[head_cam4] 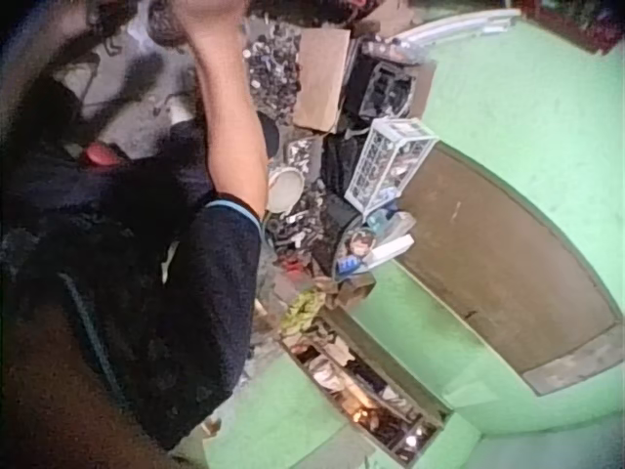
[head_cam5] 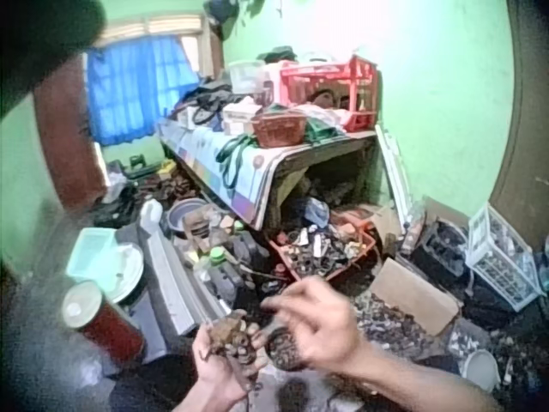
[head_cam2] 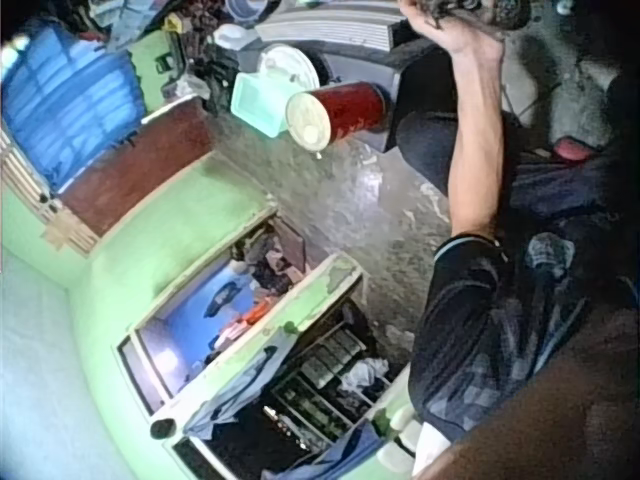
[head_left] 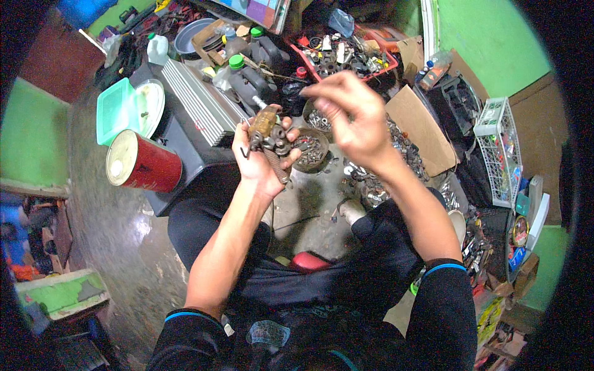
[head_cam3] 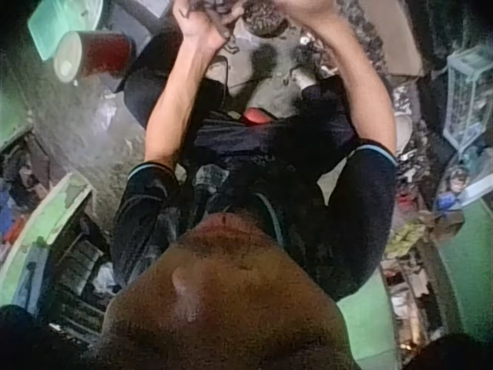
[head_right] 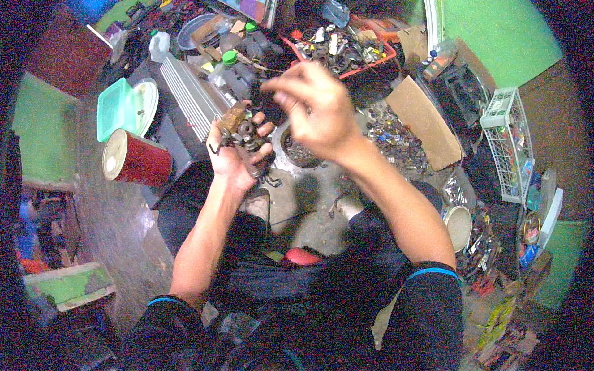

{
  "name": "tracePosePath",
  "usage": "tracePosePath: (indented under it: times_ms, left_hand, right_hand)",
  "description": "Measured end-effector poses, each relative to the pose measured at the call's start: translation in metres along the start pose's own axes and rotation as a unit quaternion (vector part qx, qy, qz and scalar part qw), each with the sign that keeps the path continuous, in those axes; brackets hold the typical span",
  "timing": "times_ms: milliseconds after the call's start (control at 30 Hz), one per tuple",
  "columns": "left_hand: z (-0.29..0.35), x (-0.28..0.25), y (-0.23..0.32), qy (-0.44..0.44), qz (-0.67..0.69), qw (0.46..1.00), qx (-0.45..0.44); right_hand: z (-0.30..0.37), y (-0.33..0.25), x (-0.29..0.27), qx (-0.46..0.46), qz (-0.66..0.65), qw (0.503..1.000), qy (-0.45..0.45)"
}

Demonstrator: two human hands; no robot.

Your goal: The person sits on the floor and sorts through a large pile of small metal parts, picking out specific components. They then assemble these parts into a larger mechanical assembly, fitting pieces together by hand.

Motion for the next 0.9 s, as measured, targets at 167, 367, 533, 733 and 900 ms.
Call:
tracePosePath:
  times_ms: [167,367,533,733,900]
  left_hand:
    - [0.006,-0.001,0.006,-0.012,-0.002,1.0,0.006]
    - [-0.001,-0.011,0.004,0.068,-0.069,0.995,-0.005]
    - [-0.001,-0.024,-0.001,0.124,-0.073,0.99,-0.012]
    - [0.0,-0.028,0.002,0.077,-0.003,0.997,-0.006]
    - [0.002,-0.033,0.014,0.11,0.052,0.991,0.062]
  right_hand:
    - [0.032,0.059,0.017,0.173,-0.087,0.98,-0.056]
    - [0.077,0.097,0.058,0.212,0.002,0.945,-0.249]
    - [0.077,0.103,0.058,0.205,0.04,0.946,-0.249]
    - [0.044,0.063,0.044,0.141,0.027,0.978,-0.148]
    - [0.036,0.025,0.052,0.196,-0.131,0.966,-0.107]
Point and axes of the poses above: each hand's wrist, its own z-axis away from the middle knuckle, its own x-axis out of the palm, y = z × x, the point moved 10 cm from there along -z, towards the middle knuckle, and after that the axes turned 15 degrees about -x, right-handed, at the moved point
